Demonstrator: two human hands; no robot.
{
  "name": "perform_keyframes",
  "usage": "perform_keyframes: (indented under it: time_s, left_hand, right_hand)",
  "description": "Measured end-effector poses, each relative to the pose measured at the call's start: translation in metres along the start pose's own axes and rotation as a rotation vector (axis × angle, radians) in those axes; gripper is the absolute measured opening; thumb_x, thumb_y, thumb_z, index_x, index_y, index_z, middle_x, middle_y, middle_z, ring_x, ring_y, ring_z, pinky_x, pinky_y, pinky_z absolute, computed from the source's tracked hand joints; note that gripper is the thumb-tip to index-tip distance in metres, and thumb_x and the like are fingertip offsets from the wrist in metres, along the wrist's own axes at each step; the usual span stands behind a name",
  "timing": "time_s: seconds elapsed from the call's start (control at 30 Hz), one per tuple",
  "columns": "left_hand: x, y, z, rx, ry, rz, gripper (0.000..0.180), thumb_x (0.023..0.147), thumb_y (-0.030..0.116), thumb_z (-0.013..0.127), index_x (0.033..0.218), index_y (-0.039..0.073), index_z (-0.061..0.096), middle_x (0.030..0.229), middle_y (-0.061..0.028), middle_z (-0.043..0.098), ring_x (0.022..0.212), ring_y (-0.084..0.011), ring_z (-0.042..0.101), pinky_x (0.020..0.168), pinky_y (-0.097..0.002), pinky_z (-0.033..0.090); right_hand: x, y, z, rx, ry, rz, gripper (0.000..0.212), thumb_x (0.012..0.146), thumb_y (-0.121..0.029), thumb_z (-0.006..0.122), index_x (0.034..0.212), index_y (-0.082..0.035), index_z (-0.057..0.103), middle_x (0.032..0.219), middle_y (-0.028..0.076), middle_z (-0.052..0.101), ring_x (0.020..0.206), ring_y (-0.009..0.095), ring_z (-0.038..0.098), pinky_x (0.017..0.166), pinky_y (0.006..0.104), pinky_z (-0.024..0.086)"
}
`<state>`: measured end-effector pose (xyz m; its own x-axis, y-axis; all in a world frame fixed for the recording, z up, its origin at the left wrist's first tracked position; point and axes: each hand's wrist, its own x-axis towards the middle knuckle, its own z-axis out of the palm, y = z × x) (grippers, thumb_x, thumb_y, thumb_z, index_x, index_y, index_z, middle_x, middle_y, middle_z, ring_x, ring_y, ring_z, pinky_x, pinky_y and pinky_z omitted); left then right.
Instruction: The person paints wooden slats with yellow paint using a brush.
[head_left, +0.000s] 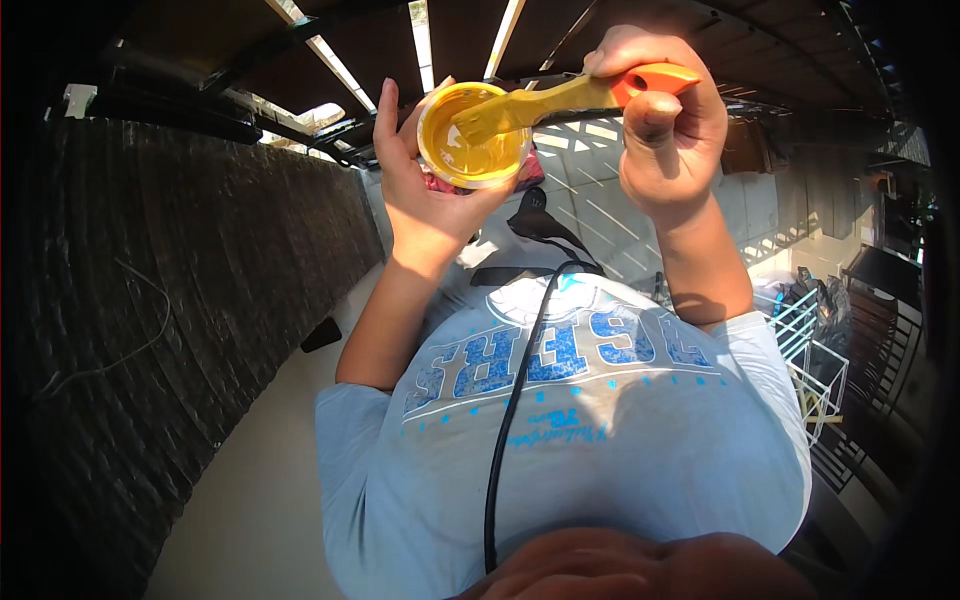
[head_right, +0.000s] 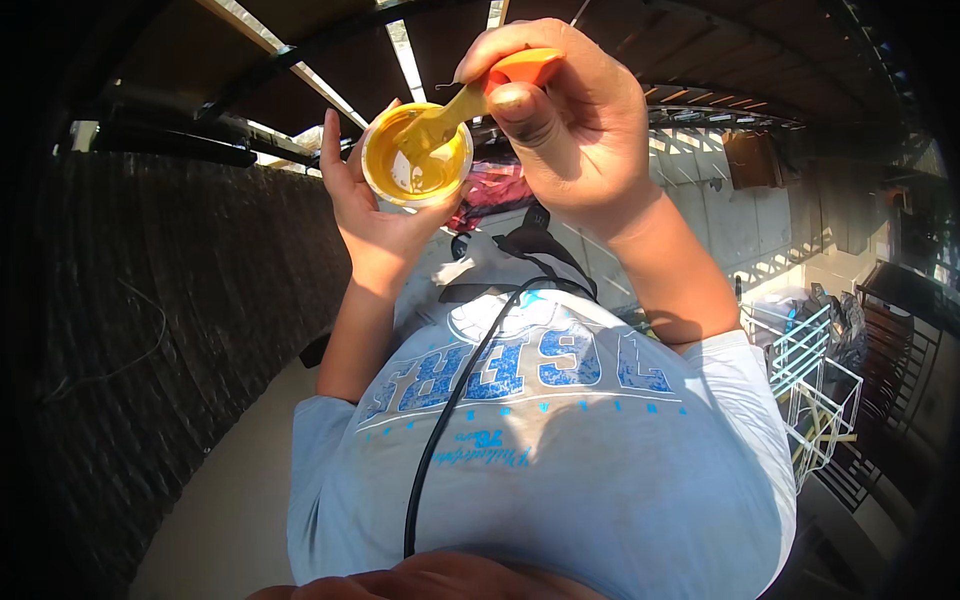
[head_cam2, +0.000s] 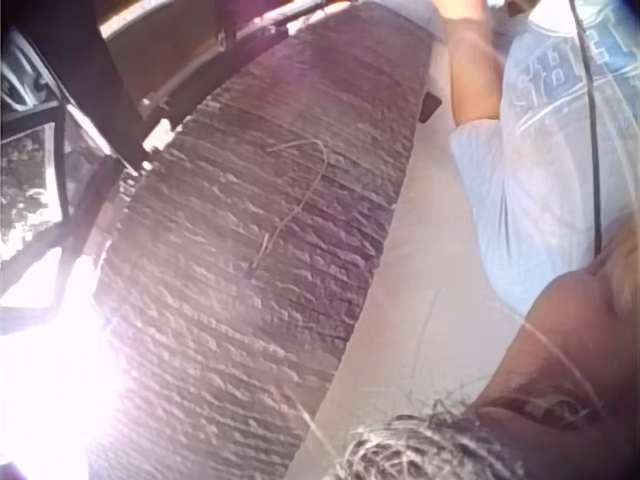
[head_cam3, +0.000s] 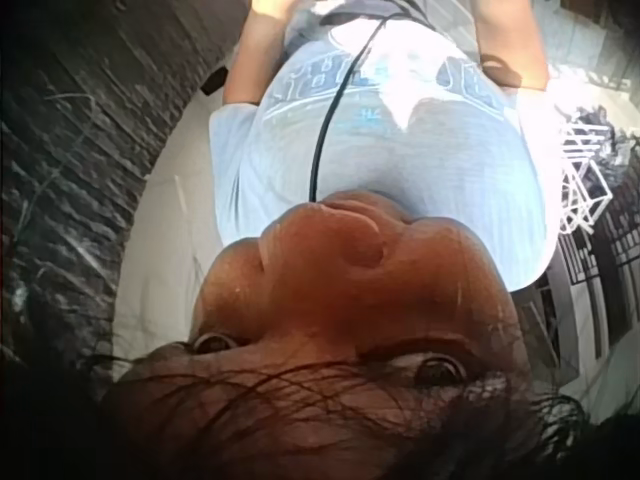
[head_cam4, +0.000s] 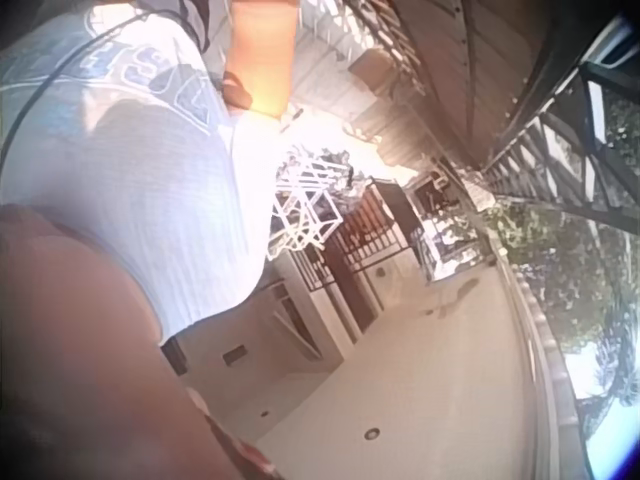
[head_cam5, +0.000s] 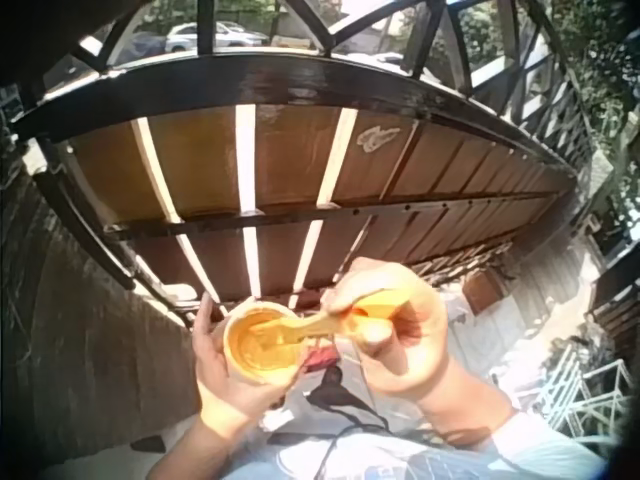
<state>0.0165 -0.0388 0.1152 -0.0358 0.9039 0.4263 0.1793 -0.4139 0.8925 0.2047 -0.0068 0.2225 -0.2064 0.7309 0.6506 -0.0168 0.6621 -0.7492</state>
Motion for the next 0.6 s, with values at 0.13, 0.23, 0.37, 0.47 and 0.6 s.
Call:
perform_keyframes:
  time_s: [0.13,0.23,0.37,0.47,0.6]
  left_hand:
    - [0.008,0.001,-0.001,-0.019,-0.012,-0.014,0.129,0.068,0.019,0.097,0.158,-0.004,0.007,0.133,-0.0182,0.064,0.120,-0.0256,0.066,0.109,-0.0361,0.048]
    - [0.007,0.001,0.000,-0.019,0.000,-0.008,0.129,0.068,0.019,0.097,0.158,-0.004,0.007,0.133,-0.0176,0.064,0.119,-0.0246,0.066,0.109,-0.0353,0.048]
    - [0.012,0.001,-0.002,-0.017,-0.018,0.013,0.129,0.068,0.020,0.097,0.158,-0.004,0.007,0.132,-0.0163,0.064,0.118,-0.0233,0.067,0.108,-0.0345,0.048]
    - [0.009,-0.001,-0.001,0.000,-0.006,0.027,0.129,0.069,0.020,0.097,0.158,-0.004,0.007,0.131,-0.0156,0.065,0.117,-0.0229,0.067,0.107,-0.0342,0.049]
    - [0.012,-0.008,-0.001,-0.013,0.002,0.015,0.129,0.069,0.020,0.097,0.159,-0.004,0.008,0.130,-0.0155,0.066,0.116,-0.0228,0.068,0.106,-0.0336,0.050]
  right_hand:
    - [0.000,0.004,-0.003,-0.044,0.011,-0.020,0.037,0.103,-0.037,0.066,0.111,-0.001,0.067,0.099,0.004,0.066,0.084,0.009,0.057,0.074,0.0219,0.046]
    - [-0.009,0.008,-0.010,-0.150,-0.041,0.084,0.051,0.103,-0.046,0.060,0.114,0.004,0.061,0.109,0.014,0.066,0.099,0.017,0.062,0.090,0.0290,0.048]
    - [-0.006,0.018,-0.014,-0.204,-0.072,0.022,0.046,0.105,-0.043,0.057,0.116,0.002,0.061,0.110,0.012,0.065,0.099,0.017,0.062,0.091,0.0290,0.048]
    - [0.002,0.019,-0.009,-0.092,0.004,-0.012,0.049,0.100,-0.046,0.067,0.107,0.003,0.065,0.096,0.011,0.066,0.080,0.019,0.060,0.071,0.0284,0.048]
    - [0.005,0.022,0.000,-0.112,0.007,-0.002,0.053,0.098,-0.050,0.067,0.104,0.002,0.064,0.095,0.011,0.065,0.082,0.017,0.059,0.072,0.0284,0.047]
